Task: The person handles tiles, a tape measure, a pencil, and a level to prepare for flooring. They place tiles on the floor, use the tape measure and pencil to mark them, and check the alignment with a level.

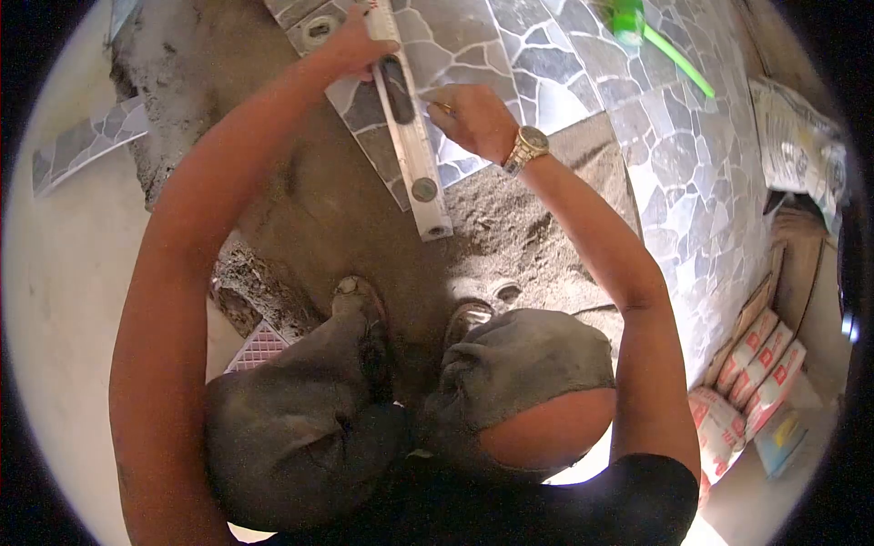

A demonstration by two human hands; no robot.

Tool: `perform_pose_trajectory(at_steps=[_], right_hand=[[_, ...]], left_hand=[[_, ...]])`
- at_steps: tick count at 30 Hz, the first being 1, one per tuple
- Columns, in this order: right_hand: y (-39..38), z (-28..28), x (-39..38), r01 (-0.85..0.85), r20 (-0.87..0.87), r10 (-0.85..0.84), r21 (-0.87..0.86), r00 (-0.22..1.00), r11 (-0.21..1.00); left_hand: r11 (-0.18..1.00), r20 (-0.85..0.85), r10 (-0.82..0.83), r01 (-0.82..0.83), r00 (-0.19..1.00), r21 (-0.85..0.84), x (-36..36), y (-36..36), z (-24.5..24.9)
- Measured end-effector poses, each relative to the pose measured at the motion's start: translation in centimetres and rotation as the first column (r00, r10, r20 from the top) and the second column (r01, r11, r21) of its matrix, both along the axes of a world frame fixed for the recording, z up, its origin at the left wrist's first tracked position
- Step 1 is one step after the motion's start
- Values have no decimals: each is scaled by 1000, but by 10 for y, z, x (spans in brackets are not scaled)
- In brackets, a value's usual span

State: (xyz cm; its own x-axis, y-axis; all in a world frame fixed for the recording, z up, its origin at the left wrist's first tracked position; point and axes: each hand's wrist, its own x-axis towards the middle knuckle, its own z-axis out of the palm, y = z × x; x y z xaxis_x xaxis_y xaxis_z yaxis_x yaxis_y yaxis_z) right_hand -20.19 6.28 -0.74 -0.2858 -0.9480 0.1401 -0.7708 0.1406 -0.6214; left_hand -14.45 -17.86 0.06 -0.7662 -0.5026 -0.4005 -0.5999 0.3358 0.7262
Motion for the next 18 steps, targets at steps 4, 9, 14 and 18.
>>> perform_pose_trajectory(at_steps=[4, 9, 14, 18], right_hand=[[32, 0, 25, 294, 212, -245, -239, 946, 926], [82, 36, 125, 410, 236, -406, 35, 883, 911], [85, 20, 168, 481, 290, -487, 98, 824, 871], [84, 15, 172, 490, 305, -500, 114, 811, 864]], left_hand=[[998, -108, -40, 34, 993, -57, 2, -12, -23], [999, 46, -31, 32, 998, -16, 0, 3, 9], [997, -10, -16, 16, 1000, 74, 4, 8, 12], [998, -6, -46, 46, 999, -52, -2, 5, 2]])
